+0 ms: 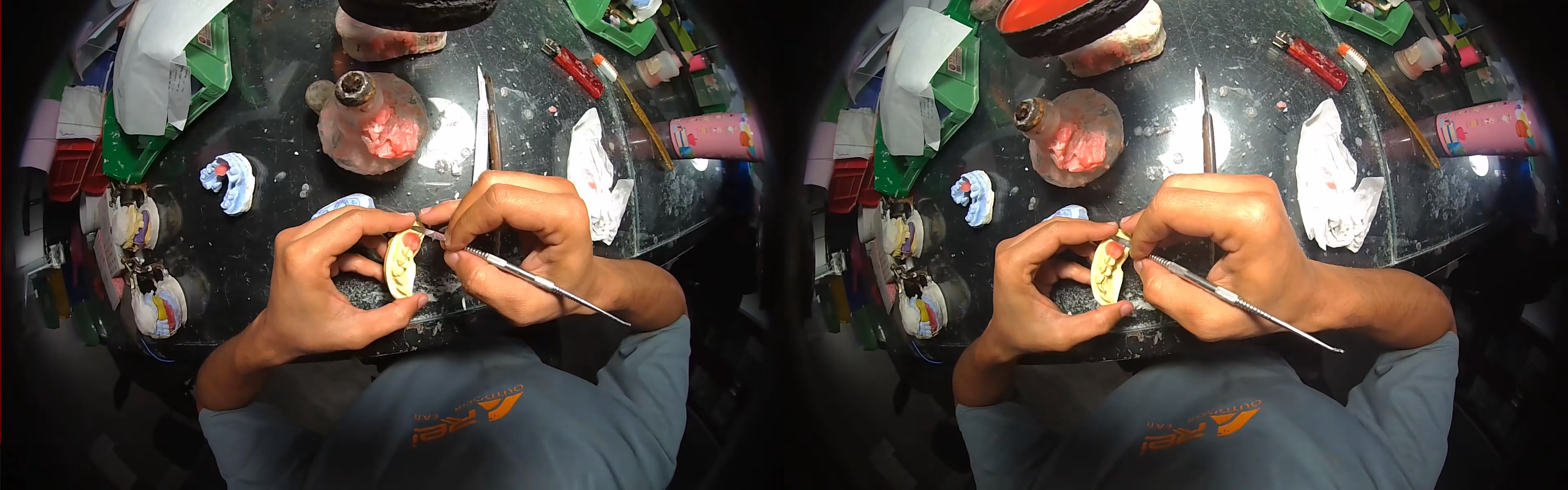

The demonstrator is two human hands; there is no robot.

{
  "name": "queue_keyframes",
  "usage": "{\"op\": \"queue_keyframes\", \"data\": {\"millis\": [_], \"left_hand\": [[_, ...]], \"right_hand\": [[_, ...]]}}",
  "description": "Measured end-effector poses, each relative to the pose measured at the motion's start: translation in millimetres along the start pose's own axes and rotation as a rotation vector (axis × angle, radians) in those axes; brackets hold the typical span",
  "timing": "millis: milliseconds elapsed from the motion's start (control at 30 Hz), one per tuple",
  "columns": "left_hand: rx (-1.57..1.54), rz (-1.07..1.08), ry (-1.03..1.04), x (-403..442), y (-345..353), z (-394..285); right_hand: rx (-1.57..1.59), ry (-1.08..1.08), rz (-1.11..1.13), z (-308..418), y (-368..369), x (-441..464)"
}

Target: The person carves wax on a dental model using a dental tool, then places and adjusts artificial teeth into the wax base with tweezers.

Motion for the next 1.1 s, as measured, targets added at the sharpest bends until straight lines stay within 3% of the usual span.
{"op": "queue_keyframes", "data": {"millis": [1100], "left_hand": [[0.03,0.065,0.036,2.0,-4.8,1.0]], "right_hand": [[0.047,-0.032,0.09,-4.4,-1.6,0.2]]}}
Point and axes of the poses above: each hand's wrist, its own x-axis towards the middle knuckle, its own y-axis out of the palm, z = x × y, the point moved 2 cm from there along x, towards the middle knuckle, and after that the axes turned 1 degree about -x, right-handed, at the moved point
